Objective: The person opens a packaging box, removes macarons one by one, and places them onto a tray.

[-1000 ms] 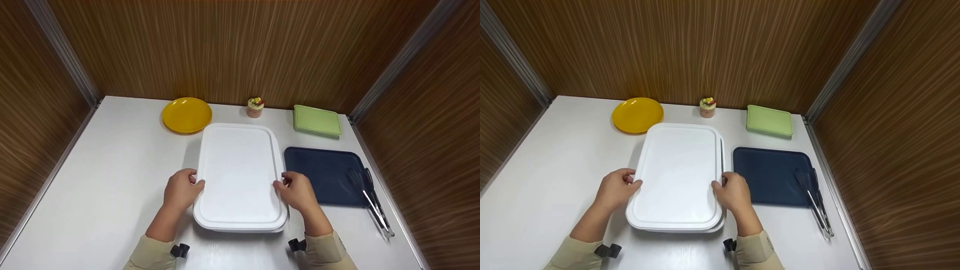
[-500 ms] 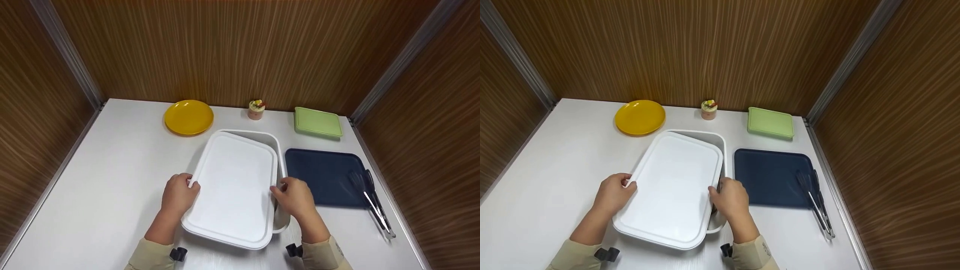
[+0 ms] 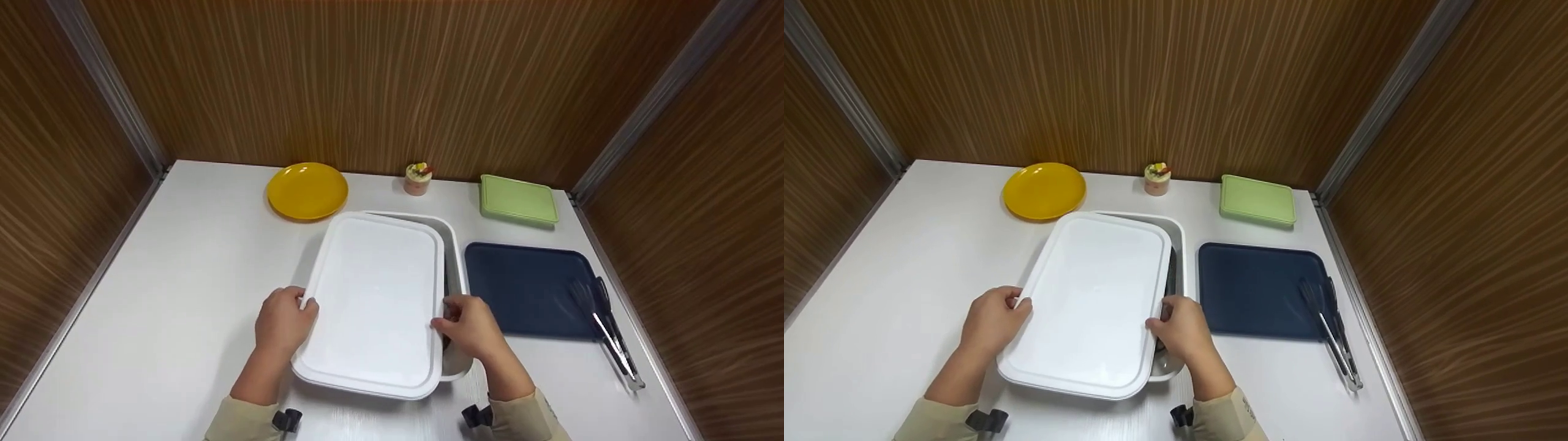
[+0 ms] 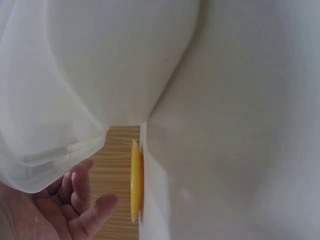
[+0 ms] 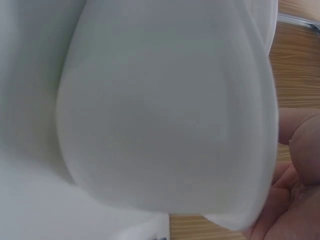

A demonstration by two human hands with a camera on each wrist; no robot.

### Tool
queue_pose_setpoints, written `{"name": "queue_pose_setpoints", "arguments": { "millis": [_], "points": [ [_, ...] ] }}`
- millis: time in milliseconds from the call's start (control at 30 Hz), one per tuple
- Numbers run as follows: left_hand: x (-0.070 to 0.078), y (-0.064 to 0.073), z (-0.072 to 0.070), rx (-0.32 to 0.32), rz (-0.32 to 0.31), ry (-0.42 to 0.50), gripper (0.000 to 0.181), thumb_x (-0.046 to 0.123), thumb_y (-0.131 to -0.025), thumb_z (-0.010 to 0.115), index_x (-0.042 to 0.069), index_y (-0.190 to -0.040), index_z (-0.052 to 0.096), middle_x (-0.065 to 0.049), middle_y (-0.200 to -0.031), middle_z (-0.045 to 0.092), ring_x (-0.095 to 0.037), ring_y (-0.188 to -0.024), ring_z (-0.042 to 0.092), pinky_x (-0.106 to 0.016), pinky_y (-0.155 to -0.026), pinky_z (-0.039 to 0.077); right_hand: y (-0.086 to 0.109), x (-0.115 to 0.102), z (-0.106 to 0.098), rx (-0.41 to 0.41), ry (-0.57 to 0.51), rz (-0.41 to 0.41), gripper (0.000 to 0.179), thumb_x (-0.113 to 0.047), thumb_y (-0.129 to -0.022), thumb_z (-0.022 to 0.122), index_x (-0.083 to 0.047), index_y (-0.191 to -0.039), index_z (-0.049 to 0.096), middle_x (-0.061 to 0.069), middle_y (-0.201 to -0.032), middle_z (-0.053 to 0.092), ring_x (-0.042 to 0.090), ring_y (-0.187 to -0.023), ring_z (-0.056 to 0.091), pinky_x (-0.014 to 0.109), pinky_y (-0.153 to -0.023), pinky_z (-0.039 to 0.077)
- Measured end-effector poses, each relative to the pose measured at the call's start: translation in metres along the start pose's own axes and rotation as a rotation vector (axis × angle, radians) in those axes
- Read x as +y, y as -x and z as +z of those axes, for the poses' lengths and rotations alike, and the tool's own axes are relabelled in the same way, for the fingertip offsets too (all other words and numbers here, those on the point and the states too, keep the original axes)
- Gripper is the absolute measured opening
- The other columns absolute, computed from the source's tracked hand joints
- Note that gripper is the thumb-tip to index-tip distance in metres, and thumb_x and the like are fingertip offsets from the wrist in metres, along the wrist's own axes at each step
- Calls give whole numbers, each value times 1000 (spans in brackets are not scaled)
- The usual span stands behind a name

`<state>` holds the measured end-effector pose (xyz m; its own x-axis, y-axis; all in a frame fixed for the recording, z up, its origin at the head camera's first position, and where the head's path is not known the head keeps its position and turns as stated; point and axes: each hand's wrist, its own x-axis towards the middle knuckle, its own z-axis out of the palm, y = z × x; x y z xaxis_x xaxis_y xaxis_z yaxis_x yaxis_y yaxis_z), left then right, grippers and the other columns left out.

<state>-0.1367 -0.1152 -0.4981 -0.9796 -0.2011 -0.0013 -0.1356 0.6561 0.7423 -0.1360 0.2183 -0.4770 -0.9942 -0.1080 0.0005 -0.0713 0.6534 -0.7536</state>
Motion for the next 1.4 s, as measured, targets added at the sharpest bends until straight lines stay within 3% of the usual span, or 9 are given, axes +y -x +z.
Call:
{"name": "queue_pose_setpoints", "arguments": {
  "millis": [133, 333, 533, 733, 967, 1067, 1300, 1400],
  "points": [
    [-2, 0, -10, 15, -10, 17, 34, 16, -96, 63, -8, -118, 74, -12, -91, 63, -28, -85, 60, -43, -70, 50, -2, -2, 5, -10, -100, -30, 41, 3, -85, 81, 12, -124, 70, 6, -88, 69, 17, -76, 62, 25, -64, 52],
    [-9, -1, -25, 48, -35, 32, 36, 17, -98, 63, -9, -121, 73, -15, -94, 64, -31, -88, 61, -45, -74, 50, -6, -13, 16, -45, -309, -31, 60, 6, -86, 78, 19, -140, 55, 20, -111, 68, 23, -88, 67, 26, -69, 57],
    [-17, 0, -43, 67, -60, 55, 38, 17, -100, 62, -10, -125, 71, -17, -97, 63, -32, -92, 60, -45, -78, 49, -9, -26, 29, -76, -528, -37, 66, 10, -86, 73, 21, -146, 47, 30, -125, 62, 24, -92, 69, 25, -72, 58],
    [-29, -1, -64, 75, -86, 40, 42, 19, -101, 60, -11, -129, 68, -18, -102, 63, -33, -96, 60, -46, -82, 49, -10, -44, 42, -130, -557, -129, 70, 10, -81, 69, 25, -144, 43, 31, -121, 63, 20, -85, 64, 22, -68, 54],
    [-52, -2, -93, 72, -125, 7, 44, 22, -103, 58, -10, -133, 66, -19, -106, 62, -33, -98, 59, -44, -81, 47, -10, -71, 65, -223, -586, -160, 74, 6, -80, 68, 26, -146, 39, 37, -126, 62, 42, -107, 68, 26, -81, 58],
    [-65, -4, -105, 67, -120, -27, 45, 22, -105, 56, -11, -135, 63, -21, -107, 61, -36, -98, 58, -46, -82, 47, -10, -81, 77, -253, -592, -173, 73, 5, -81, 68, 25, -146, 40, 38, -128, 61, 45, -112, 67, 28, -86, 58],
    [-90, -4, -131, 52, -129, -110, 47, 21, -110, 51, -16, -140, 55, -27, -110, 57, -43, -103, 57, -58, -87, 48, -12, -102, 102, -288, -593, -222, 62, 2, -86, 71, 21, -142, 50, 34, -134, 60, 41, -116, 64, 53, -103, 54],
    [-98, -5, -139, 60, -138, -126, 46, 19, -111, 49, -17, -140, 54, -31, -114, 56, -48, -108, 57, -61, -90, 48, -10, -108, 113, -339, -593, -226, 60, 0, -89, 71, 19, -142, 51, 34, -140, 57, 44, -123, 60, 55, -107, 50]
  ]
}}
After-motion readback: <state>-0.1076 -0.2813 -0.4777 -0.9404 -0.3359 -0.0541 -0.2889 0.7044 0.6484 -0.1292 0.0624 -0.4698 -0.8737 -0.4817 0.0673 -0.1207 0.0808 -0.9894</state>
